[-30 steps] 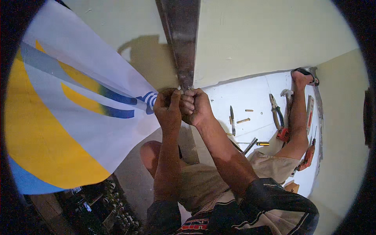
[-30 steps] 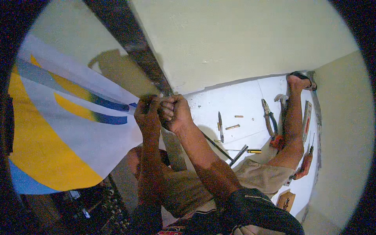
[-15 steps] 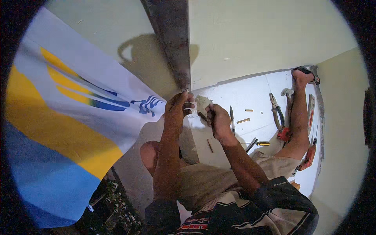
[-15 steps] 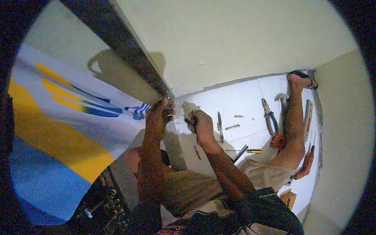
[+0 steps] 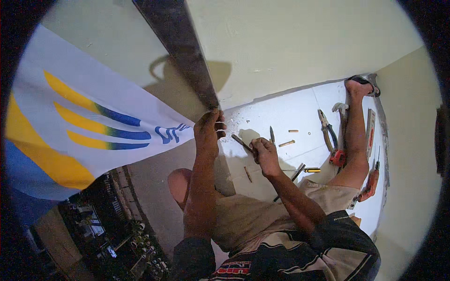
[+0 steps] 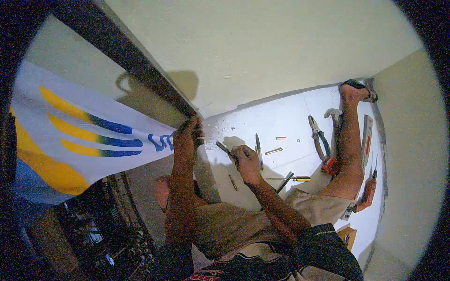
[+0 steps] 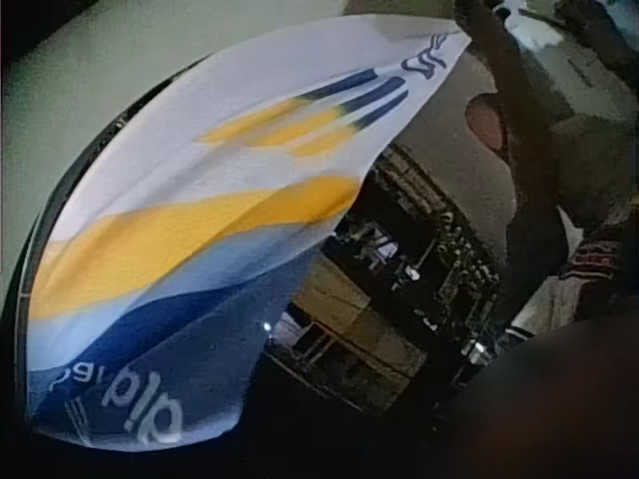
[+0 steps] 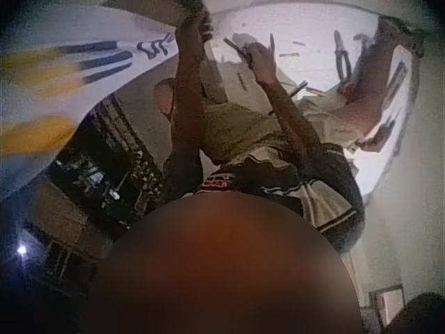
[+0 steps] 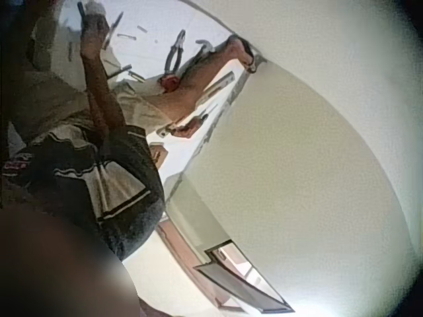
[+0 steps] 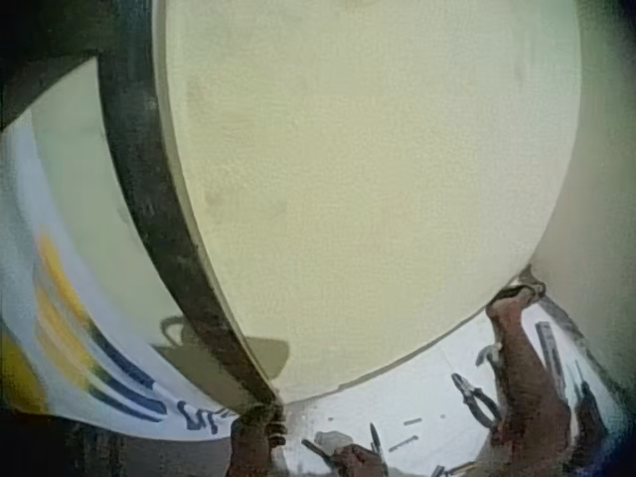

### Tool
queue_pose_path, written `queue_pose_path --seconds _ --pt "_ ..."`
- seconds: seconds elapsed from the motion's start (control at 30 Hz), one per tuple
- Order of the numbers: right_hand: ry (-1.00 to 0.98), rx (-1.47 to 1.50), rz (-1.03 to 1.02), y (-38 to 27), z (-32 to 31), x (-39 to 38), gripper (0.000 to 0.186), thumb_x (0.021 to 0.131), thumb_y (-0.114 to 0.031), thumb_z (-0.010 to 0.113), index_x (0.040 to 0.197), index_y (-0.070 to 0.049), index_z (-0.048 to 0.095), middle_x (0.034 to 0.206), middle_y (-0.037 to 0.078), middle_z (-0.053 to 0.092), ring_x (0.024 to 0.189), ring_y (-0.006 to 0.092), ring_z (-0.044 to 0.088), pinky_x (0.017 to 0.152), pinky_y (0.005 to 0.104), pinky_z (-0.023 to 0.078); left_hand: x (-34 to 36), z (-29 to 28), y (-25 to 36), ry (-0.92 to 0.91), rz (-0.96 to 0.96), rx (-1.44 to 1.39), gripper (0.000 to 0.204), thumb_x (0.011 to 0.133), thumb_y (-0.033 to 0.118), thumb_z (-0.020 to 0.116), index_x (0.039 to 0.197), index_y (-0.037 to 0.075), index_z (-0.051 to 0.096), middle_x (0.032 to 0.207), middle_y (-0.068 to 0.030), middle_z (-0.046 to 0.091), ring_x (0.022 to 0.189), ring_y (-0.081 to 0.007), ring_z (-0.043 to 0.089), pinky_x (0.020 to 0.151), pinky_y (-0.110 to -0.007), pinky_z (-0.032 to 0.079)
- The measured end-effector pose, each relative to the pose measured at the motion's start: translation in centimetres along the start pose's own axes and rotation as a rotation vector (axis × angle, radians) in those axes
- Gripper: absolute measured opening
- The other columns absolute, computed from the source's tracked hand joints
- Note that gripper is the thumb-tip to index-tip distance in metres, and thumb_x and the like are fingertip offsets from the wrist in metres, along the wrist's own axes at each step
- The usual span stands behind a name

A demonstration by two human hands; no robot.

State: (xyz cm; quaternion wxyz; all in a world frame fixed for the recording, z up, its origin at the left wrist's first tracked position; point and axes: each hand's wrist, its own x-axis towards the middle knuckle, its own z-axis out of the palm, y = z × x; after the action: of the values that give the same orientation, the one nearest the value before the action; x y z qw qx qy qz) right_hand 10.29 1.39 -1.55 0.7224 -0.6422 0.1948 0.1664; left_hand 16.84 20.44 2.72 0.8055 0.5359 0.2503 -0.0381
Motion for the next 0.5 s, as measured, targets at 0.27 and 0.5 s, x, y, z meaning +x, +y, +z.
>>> queue_pose_path --seconds 0.27,0.5 --pt "-0.019 0.065 -0.003 0.8 0.5 0.0 0.025 0.099 -0.022 0.059 0.080 -0.006 0.062 0.065 -0.005 0.048 0.059 0.0057 0.041 0.054 0.0248 0.033 0.1 1.9 -1.7 0.055 0.186 -0.051 0.032 0.098 0.033 0.059 0.094 0.002 0.066 0.073 -0.0028 0.059 0.055 -0.0126 0.055 0.049 -0.029 0.048" --pt "-0.066 0.029 -0.039 0.4 1.9 -0.2 0.024 0.100 -0.024 0.059 0.081 -0.010 0.060 0.060 -0.007 0.044 0.049 0.0038 0.037 0.044 0.0228 0.028 -0.1 1.1 -2.3 -0.113 0.003 -0.455 0.028 0.098 0.031 0.062 0.105 0.004 0.061 0.085 -0.0034 0.060 0.068 -0.0131 0.055 0.062 -0.028 0.046"
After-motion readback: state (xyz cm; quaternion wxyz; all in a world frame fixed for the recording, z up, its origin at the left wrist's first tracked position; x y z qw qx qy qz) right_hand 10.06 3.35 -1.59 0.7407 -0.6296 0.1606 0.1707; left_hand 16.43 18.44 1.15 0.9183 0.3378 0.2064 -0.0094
